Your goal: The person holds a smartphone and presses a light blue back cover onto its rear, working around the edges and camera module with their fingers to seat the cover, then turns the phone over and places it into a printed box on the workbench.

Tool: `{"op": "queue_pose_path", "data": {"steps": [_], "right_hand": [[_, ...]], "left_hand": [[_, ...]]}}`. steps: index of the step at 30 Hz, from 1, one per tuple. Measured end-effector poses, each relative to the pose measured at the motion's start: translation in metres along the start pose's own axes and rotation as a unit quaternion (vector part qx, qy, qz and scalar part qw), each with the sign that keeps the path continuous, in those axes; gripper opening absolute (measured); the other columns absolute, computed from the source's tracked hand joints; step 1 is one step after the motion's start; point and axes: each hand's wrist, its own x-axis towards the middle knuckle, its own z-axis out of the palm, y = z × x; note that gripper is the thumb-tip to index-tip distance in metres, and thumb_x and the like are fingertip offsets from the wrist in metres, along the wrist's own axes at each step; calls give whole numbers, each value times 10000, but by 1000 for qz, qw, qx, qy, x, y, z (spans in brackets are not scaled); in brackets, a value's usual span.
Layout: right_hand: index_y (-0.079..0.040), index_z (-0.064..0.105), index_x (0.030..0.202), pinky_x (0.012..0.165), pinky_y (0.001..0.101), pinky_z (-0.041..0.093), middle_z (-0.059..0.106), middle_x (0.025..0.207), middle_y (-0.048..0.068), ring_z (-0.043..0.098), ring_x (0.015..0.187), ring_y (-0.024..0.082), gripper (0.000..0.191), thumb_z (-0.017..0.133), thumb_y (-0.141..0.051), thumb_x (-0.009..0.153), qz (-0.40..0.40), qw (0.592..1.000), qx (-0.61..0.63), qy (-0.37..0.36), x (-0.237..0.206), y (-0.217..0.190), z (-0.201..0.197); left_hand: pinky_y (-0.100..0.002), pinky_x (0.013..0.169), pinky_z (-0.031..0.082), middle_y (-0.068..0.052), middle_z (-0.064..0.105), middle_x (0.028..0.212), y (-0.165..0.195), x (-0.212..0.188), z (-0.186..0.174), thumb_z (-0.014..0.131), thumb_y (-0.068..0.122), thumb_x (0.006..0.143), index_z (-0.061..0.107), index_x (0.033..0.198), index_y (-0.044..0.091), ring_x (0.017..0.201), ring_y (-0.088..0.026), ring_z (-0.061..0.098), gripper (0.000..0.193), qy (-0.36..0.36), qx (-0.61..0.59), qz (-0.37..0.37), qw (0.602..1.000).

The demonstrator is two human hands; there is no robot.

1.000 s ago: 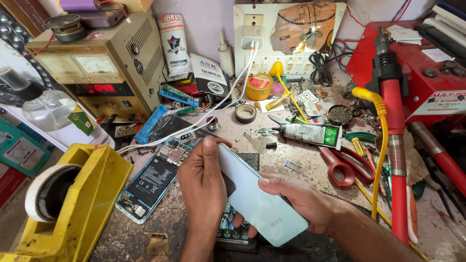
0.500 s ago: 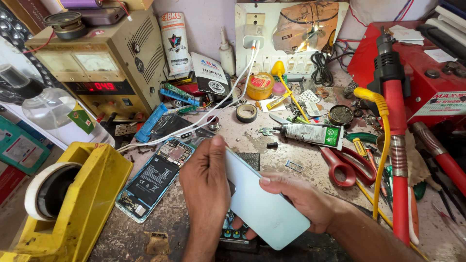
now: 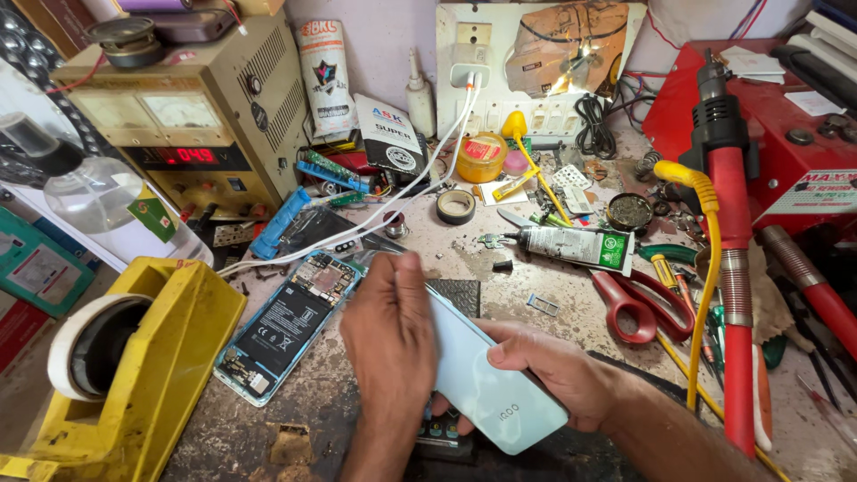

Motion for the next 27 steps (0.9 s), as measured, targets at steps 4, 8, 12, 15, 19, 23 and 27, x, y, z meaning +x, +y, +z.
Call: {"op": "queue_pose_path", "data": {"steps": [4,8,12,15,19,23,27], "right_hand": [[33,369,1545,949,371,563,687,1257,197,731,1046,276,714,525,-334,953,-5,1000,9,-18,-2,-4,2],[70,511,1524,955,331,539,703,1248,154,667,1113,173,637,538,-341,1038,19,988,-125,91,2,-3,-5],[-120,519,1567,809,382,497,651,1216,124,589,1012,185,535,529,-313,1068,66,944,-283,156,0,-2,-8],[-136,375,1596,916,420,584,633,1308,60,640,1111,163,627,508,-176,985,20,987,-128,97,2,-1,-4],[-120,209,1633,1031,489,557,523,1477,76,611,1231,192,768,419,-13,902,9,997,-59,39,3,-2,6],[-74,92,1677,1140,505,486,379,1612,104,514,1370,202,861,395,57,882,-18,998,-1,-66,-1,-7,11],[-89,73,1673,1120,532,491,363,1625,112,511,1359,235,822,410,30,933,-1,996,27,-82,-7,-10,10]], "left_hand": [[-436,391,384,-67,539,508,-3,5,-6,378,449,1045,662,817,87,440,-210,530,514,51,-4,-26,998],[-494,514,441,-150,610,583,-2,18,-16,377,485,1067,697,853,62,520,-322,600,572,38,136,-56,988],[-540,633,506,-198,714,745,0,30,-14,396,530,1028,773,1085,169,702,-416,684,525,11,202,-74,977],[-544,685,523,-187,738,811,0,37,-12,394,557,1021,777,1093,178,781,-430,701,544,-6,200,-106,974],[-530,708,530,-172,752,854,-8,41,-16,401,558,1009,772,1106,165,818,-423,708,549,20,180,-86,980],[-516,616,505,-165,707,715,-15,40,-17,388,546,1026,766,1046,134,678,-385,687,559,28,174,-69,982],[-477,533,459,-132,619,566,-16,37,-20,368,521,1051,722,899,91,520,-319,613,578,32,133,-64,989]]}}
